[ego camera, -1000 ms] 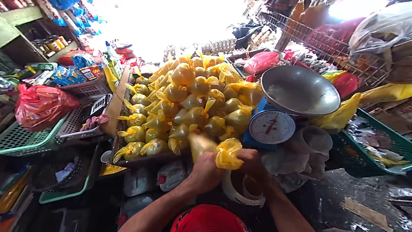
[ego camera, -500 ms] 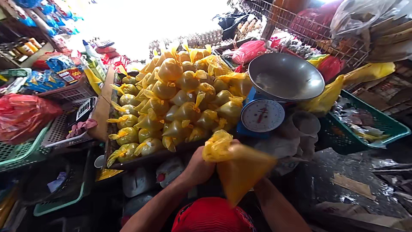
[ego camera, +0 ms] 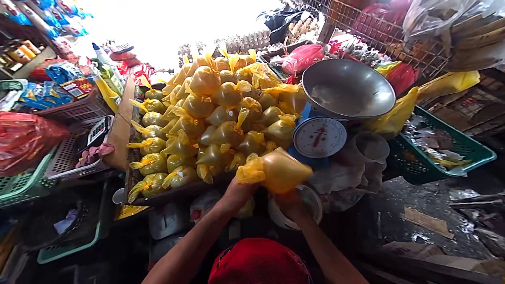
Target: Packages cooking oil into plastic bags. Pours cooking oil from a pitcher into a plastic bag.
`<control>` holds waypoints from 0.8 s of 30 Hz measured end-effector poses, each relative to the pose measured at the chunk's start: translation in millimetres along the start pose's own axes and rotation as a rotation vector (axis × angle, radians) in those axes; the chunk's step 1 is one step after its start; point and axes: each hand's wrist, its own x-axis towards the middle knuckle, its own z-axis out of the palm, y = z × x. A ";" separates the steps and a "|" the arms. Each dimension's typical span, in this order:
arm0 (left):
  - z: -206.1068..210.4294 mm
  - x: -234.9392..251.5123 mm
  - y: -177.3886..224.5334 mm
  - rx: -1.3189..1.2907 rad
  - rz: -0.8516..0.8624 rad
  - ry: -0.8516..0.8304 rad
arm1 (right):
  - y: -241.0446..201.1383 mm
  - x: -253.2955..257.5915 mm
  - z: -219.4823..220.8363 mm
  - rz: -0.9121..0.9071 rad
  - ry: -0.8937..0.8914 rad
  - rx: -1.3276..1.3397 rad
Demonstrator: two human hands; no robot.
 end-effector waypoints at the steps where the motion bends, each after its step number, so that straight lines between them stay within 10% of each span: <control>1: -0.8 2.7 -4.5 0.064 0.009 0.007 | -5.4 -5.0 0.7 0.016 0.014 -0.071; 9: -15.2 39.8 -24.5 1.563 -0.078 -0.115 | -50.7 5.7 49.8 0.442 -0.180 -0.943; 18: -41.9 0.9 -87.2 0.683 0.158 0.058 | -32.9 19.5 61.0 0.512 -0.187 0.074; 24: -47.8 -5.8 -82.3 0.698 0.377 -0.004 | -73.8 67.7 15.5 0.131 -0.586 -0.526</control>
